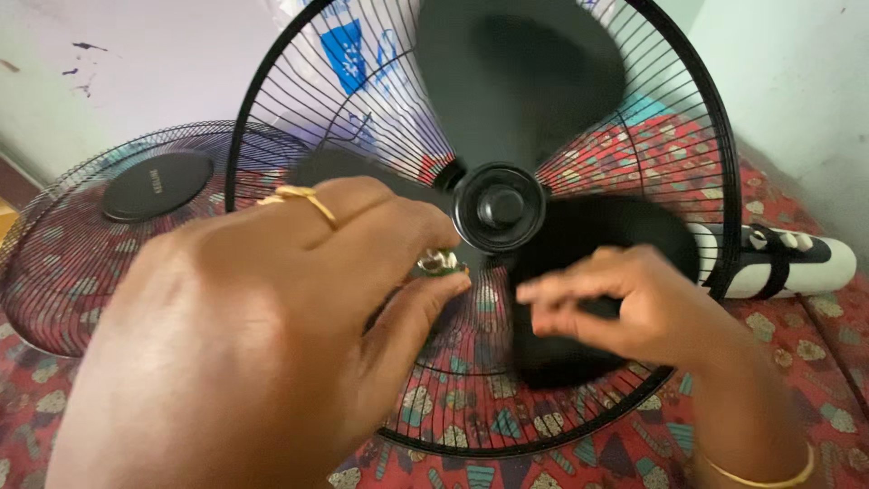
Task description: The person reassembles an electric fan by securing the fan blades to the motor hub with a screwdriver, then attaching and aligning the front wire cage. The fan remains on a patterned surface throughout.
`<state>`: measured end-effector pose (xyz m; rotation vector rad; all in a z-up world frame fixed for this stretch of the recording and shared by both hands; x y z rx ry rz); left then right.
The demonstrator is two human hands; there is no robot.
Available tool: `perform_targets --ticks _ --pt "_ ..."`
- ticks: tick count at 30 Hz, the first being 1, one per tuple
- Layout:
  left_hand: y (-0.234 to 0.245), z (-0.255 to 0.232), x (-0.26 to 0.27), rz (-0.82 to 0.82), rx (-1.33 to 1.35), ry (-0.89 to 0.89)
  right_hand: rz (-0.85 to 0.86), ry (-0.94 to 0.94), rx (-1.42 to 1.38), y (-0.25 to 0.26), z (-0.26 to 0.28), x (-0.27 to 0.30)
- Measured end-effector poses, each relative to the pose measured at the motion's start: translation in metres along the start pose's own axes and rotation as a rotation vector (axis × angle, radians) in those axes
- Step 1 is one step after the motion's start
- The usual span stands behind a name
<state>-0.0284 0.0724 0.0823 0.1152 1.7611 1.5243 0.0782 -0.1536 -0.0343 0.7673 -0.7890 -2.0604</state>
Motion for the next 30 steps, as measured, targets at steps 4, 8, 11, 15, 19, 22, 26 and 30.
perform_targets --ticks 4,8,11,15,19,22,26,30 --pt "-0.012 -0.004 -0.006 0.055 0.057 0.008 -0.502 0.013 0.323 0.005 0.000 0.013" --pt "-0.015 -0.008 -0.009 0.069 0.066 -0.035 -0.817 -0.064 0.517 0.006 0.000 0.022" --pt "-0.017 -0.009 -0.011 0.090 0.083 -0.037 -0.788 -0.161 0.831 0.005 0.005 0.022" --pt "-0.024 -0.011 -0.014 0.132 0.069 -0.008 -0.605 -0.232 0.803 0.004 -0.010 0.001" --pt "-0.029 -0.014 -0.018 0.140 0.067 -0.059 -0.527 -0.393 0.820 -0.006 -0.024 -0.004" --pt "-0.033 -0.015 -0.019 0.137 0.059 -0.046 -0.648 -0.557 0.853 -0.006 -0.031 0.008" --pt "-0.038 -0.018 -0.022 0.140 0.044 -0.015 -0.764 -0.640 0.883 0.002 -0.040 0.025" --pt "-0.046 -0.023 -0.028 0.188 -0.010 -0.058 -0.588 -0.551 0.651 0.013 -0.066 0.013"
Point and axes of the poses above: each hand's wrist, its own x-axis away from the middle knuckle, its own y-axis out of the back of the hand, z = x × y, the point moved 5 cm from there along -x, towards the middle knuckle, and after that the axes turned 15 degrees about z, right-handed, at the moved point
